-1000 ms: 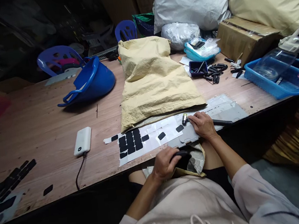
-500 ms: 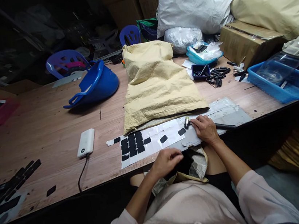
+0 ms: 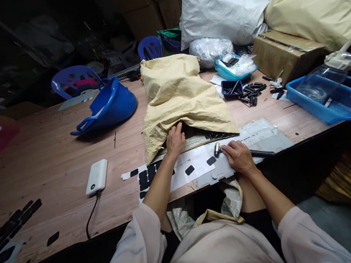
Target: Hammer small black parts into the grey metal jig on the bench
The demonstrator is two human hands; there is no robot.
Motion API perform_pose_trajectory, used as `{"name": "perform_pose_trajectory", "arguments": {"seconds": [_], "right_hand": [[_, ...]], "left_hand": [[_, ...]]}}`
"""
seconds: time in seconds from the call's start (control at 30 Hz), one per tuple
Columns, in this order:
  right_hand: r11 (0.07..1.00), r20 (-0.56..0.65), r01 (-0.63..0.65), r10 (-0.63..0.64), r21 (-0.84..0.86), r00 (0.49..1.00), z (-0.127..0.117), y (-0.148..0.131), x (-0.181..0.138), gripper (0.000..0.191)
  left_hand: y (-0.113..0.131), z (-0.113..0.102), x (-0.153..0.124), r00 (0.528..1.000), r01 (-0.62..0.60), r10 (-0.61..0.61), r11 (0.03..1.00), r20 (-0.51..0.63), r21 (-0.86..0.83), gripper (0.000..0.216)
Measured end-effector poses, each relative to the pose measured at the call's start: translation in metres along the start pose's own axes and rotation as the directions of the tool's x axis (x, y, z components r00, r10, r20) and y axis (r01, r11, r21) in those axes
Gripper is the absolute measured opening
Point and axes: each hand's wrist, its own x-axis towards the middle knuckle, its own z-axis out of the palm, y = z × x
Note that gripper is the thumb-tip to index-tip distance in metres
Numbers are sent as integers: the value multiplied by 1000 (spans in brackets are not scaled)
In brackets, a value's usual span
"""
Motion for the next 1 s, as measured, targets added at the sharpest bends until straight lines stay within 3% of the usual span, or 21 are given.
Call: {"name": "perform_pose_trajectory", "arguments": {"seconds": [0.1, 0.23, 0.4, 0.6, 0.7, 0.83, 1.0], "right_hand": [[1000, 3, 4, -4, 11, 1000, 0, 0, 0, 25], [1000, -1, 0, 1, 19, 1000, 0, 0, 0, 25], [999, 12, -12, 12, 32, 1000, 0, 0, -1, 25], [999, 20, -32, 32, 38, 999, 2, 2, -1, 26], [999, 22, -33, 32, 27, 999, 2, 1, -1, 26], [999, 19, -35, 35, 24, 999, 1, 0, 0, 25], [999, 16, -31, 31, 33, 999, 1, 1, 1, 25]], "left_hand": [[3, -5, 21, 1000, 11, -11, 1000, -17, -7, 55], [18, 2, 35, 995, 93, -93, 996, -36, -11, 31], [38, 23, 35, 956, 242, -239, 970, 168, 1, 26], [36, 27, 28, 949, 264, -269, 963, 163, 50, 26], [22, 19, 7, 958, 239, -239, 971, 159, 18, 22], [-5, 13, -45, 991, 65, -51, 991, 126, -115, 23], [-21, 22, -102, 993, 1, 37, 945, 113, -326, 26]]}}
